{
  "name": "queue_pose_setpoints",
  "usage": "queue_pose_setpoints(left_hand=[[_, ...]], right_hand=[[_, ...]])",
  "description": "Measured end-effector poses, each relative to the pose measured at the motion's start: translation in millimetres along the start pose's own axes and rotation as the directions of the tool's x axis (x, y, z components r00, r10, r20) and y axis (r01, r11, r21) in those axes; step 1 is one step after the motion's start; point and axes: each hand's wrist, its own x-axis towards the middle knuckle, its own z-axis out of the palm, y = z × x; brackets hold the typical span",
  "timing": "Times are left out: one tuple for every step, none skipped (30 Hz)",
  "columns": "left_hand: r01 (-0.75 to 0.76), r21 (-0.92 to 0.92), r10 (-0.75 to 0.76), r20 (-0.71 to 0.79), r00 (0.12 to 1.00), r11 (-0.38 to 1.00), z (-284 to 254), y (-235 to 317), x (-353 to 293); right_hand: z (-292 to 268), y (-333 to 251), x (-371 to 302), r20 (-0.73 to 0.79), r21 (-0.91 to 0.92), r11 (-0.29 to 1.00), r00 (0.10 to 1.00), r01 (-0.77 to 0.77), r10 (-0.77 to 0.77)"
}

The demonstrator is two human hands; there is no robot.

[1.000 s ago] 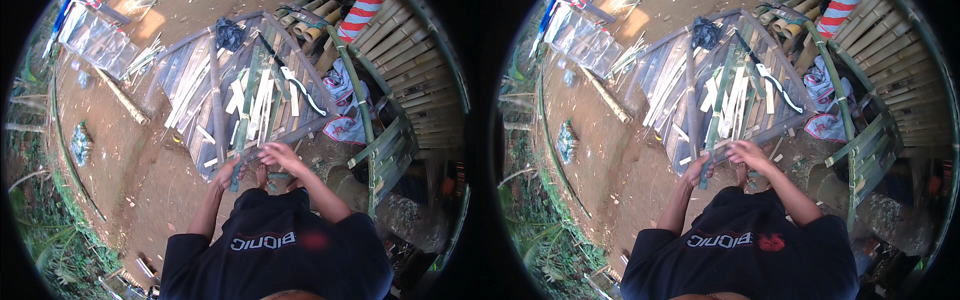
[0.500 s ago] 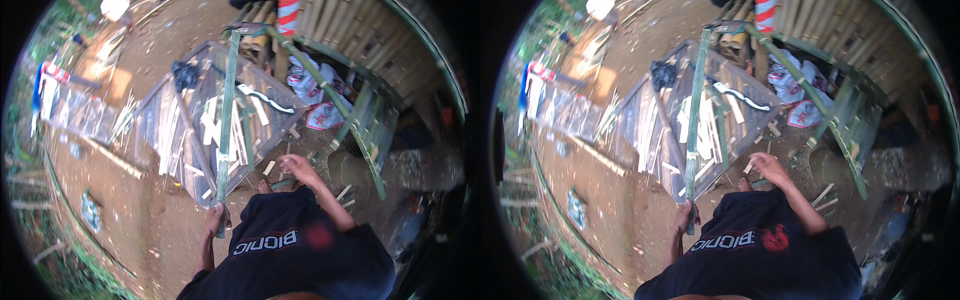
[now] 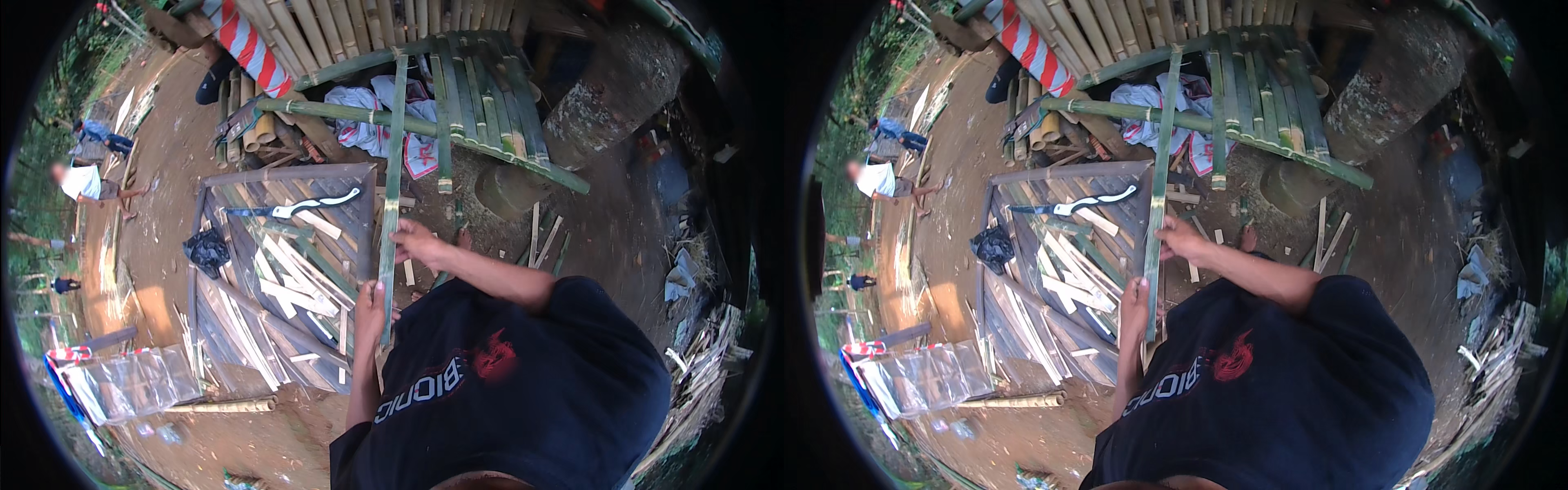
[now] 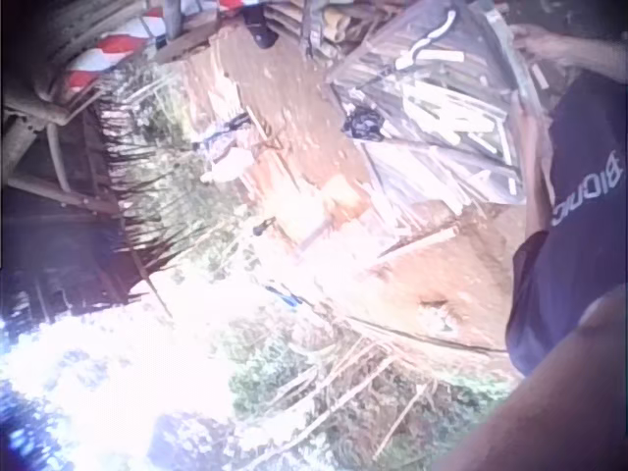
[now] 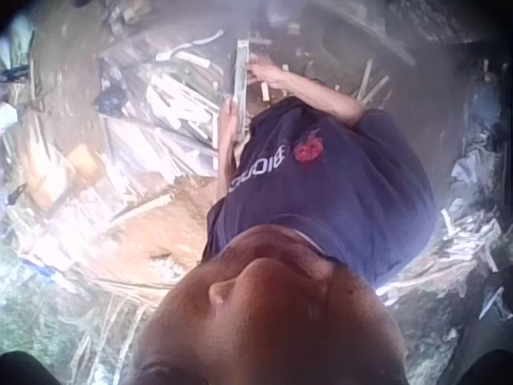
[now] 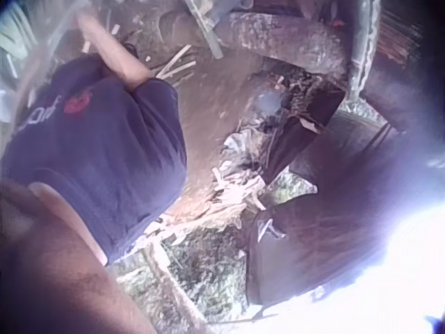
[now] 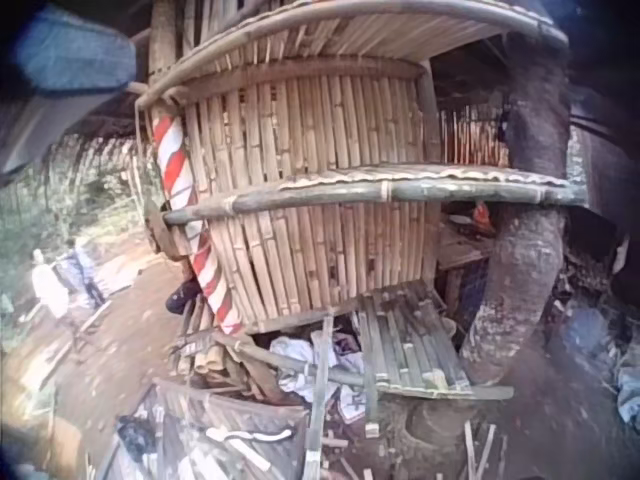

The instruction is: The person walks through a cluttered outdoor area and begins working on a bamboo structure. They use a machete to split long bamboo poles into thinner strips and then use a wooden mallet to hammer the strips into place within the structure.

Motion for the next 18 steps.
queue_pose_setpoints(left_hand=[[-0.022,0.066,0.023,-0.020,1.000,0.998,9,12,10],[-0.006,0.098,0.007,-0.006,1.000,0.995,15,20,19],[0.009,0.129,-0.010,0.008,1.000,0.992,22,27,29],[0.024,0.161,-0.028,0.019,0.999,0.987,29,35,39],[-0.016,0.197,0.018,-0.006,1.000,0.980,39,41,49],[-0.056,0.232,0.064,-0.027,0.998,0.971,53,47,60],[-0.088,0.268,0.108,-0.061,0.992,0.959,63,50,70],[-0.111,0.243,0.130,-0.065,0.989,0.964,76,54,82],[-0.134,0.216,0.152,-0.069,0.986,0.967,90,59,95],[-0.154,0.190,0.171,-0.076,0.982,0.970,103,59,107],[-0.179,0.223,0.199,-0.075,0.977,0.958,112,55,124],[-0.193,0.192,0.215,-0.101,0.971,0.962,124,50,137],[-0.206,0.160,0.227,-0.127,0.966,0.965,138,53,149],[-0.220,0.127,0.237,-0.147,0.960,0.967,151,56,160],[-0.249,0.139,0.269,-0.154,0.951,0.958,160,58,172],[-0.255,0.144,0.275,-0.150,0.950,0.956,169,59,182],[-0.260,0.149,0.281,-0.147,0.948,0.954,178,58,193],[-0.264,0.154,0.286,-0.145,0.947,0.952,186,57,203]], right_hand=[[-12,-14,6,-0.029,0.013,1.000,1.000,0.003,-0.002],[-24,-27,13,-0.055,0.024,1.000,0.998,0.007,-0.005],[-39,-35,26,-0.079,0.066,0.997,0.997,0.032,-0.027],[-51,-43,38,-0.101,0.109,0.992,0.994,0.057,-0.046],[-63,-48,48,-0.125,0.150,0.985,0.990,0.084,-0.065],[-77,-53,55,-0.138,0.190,0.978,0.989,0.086,-0.060],[-84,-59,61,-0.136,0.229,0.970,0.989,0.080,-0.050],[-95,-65,64,-0.145,0.266,0.961,0.989,0.079,-0.041],[-105,-65,69,-0.143,0.293,0.951,0.988,0.095,-0.055],[-113,-63,71,-0.129,0.308,0.948,0.991,0.076,-0.037],[-119,-63,72,-0.111,0.319,0.946,0.994,0.058,-0.024],[-125,-61,73,-0.092,0.329,0.944,0.996,0.040,-0.011],[-130,-63,70,-0.077,0.329,0.944,0.996,-0.022,0.049],[-137,-62,69,-0.071,0.314,0.949,0.997,-0.020,0.044],[-145,-61,70,-0.064,0.299,0.954,0.997,-0.019,0.040],[-153,-60,72,-0.054,0.280,0.960,0.998,-0.020,0.036],[-162,-61,74,-0.066,0.298,0.955,0.998,-0.002,0.022],[-174,-63,78,-0.065,0.258,0.966,0.997,-0.023,0.041]])
